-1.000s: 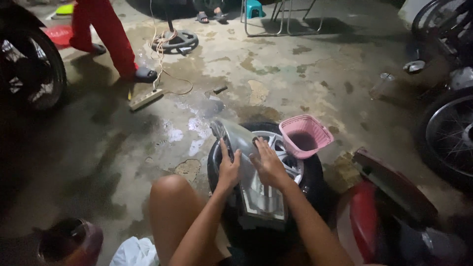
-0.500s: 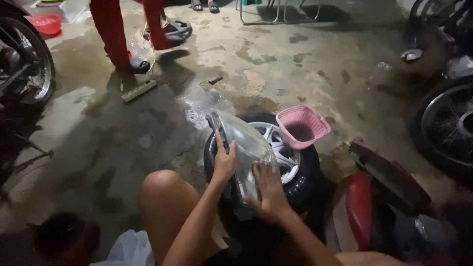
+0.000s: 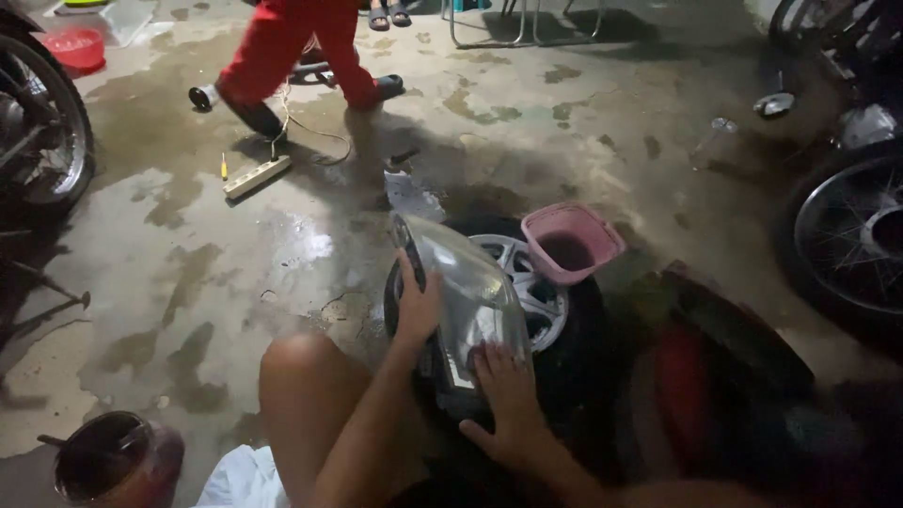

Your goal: The person sits on the floor and cleans a motorcycle headlight lens resting on a tire. They use a small abrasive pad to scrub the surface of the lens repeatedly, occasionally dipping the pad into a pink bucket of water to wet it.

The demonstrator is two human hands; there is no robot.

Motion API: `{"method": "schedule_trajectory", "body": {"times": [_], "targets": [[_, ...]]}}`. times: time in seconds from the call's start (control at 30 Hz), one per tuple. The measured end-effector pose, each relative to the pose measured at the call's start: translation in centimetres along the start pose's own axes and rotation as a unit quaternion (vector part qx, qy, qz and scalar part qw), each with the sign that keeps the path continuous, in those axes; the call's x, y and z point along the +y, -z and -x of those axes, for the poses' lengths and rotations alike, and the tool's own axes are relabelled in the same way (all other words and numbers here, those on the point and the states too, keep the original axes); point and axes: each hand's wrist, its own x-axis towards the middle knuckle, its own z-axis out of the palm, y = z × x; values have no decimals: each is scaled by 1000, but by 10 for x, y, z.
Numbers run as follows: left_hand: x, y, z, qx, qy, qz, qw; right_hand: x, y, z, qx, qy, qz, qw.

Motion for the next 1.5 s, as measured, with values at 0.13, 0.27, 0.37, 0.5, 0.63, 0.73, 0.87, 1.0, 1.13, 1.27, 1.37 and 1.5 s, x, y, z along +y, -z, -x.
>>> {"method": "schedule_trajectory", "body": {"times": [0.13,0.27,0.37,0.5,0.63,0.73,0.87,1.0,1.13,1.27,1.37,1.5], "targets": [[30,-7,29,9,1,-26,1000,32,11,-57,57,3,-14,998],[36,-9,39,9,-25,-13,1000,70,23,-125,9,-101,-157,982],[37,-3,34,25,-37,-14,999,56,31,-124,-17,-123,-148,981],[19,-2,17,31,-62,34,997,21,24,-53,26,-11,-32,999],[0,-9,2,64,-120,11,991,-4,2,14,6,33,6,999],[3,-9,7,69,-113,8,991,5,4,7,12,41,14,999],[8,-10,10,60,-98,11,993,31,15,-62,24,-18,-5,1000],[10,-7,8,62,-93,11,994,32,51,-117,-49,-116,-104,987],[2,-5,-5,81,-97,22,992,16,35,-81,14,-54,-60,997],[3,-5,-2,78,-80,11,994,-11,15,-12,-17,-7,31,999],[5,-7,-1,76,-89,11,993,-14,20,-11,5,27,0,1000],[10,-9,12,69,-81,12,994,1,27,-68,-50,-59,-8,997]]}}
